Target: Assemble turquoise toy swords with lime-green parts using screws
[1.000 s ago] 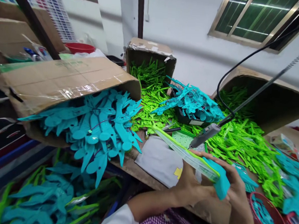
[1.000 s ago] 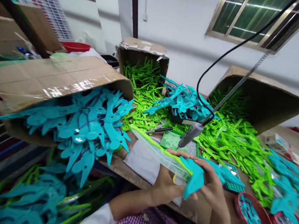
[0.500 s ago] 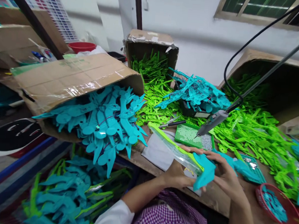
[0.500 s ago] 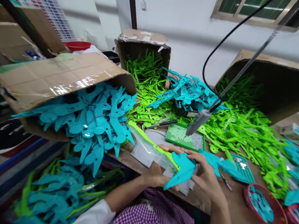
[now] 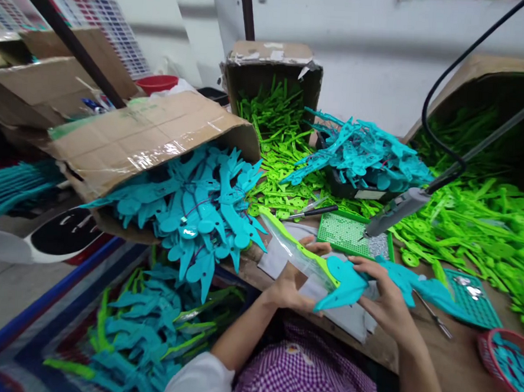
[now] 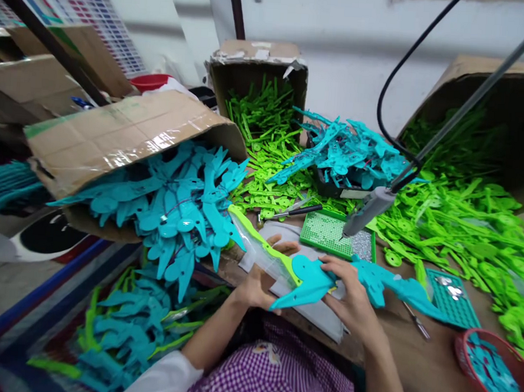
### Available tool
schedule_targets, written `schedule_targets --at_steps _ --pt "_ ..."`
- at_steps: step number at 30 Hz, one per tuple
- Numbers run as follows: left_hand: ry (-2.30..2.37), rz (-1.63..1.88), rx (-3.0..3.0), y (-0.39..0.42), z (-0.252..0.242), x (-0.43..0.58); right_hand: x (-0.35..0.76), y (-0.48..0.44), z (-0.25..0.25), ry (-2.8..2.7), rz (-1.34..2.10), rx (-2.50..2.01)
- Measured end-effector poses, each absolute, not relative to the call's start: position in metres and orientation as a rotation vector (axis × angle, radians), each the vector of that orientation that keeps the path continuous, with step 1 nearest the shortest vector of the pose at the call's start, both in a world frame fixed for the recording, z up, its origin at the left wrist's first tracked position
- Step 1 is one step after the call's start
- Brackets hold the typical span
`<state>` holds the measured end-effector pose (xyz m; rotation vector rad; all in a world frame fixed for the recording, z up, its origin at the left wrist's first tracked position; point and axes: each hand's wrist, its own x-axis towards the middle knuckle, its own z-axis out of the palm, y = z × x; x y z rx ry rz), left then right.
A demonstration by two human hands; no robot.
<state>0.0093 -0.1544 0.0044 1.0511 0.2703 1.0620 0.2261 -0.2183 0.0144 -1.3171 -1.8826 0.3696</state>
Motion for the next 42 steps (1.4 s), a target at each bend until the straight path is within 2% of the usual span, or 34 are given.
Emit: schedule_targets --at_steps 12,22,35,38,42 --pt "0.576 1.179 0.79 -0.14 0.004 -0.023 0.219 -0.214 0.004 -1.904 0.322 -1.31" --pt "0.617 1.478 0.638 -0.121 0.057 0.04 0.263 -0.185 0.058 -1.773 0.326 -1.407" --pt "0.231 1.554 1.07 -0.129 0.066 0.05 0.294 -0.206 0.067 -1.601 0.471 -1.396" --pt "0.207 1.502 1.11 -0.129 0.063 0.043 0.295 -0.209 0.066 -1.616 0.48 -1.389" --pt "0.207 1.367 1.104 -0.132 0.049 0.03 0.294 -0.217 0.057 -1.653 0.653 -1.345"
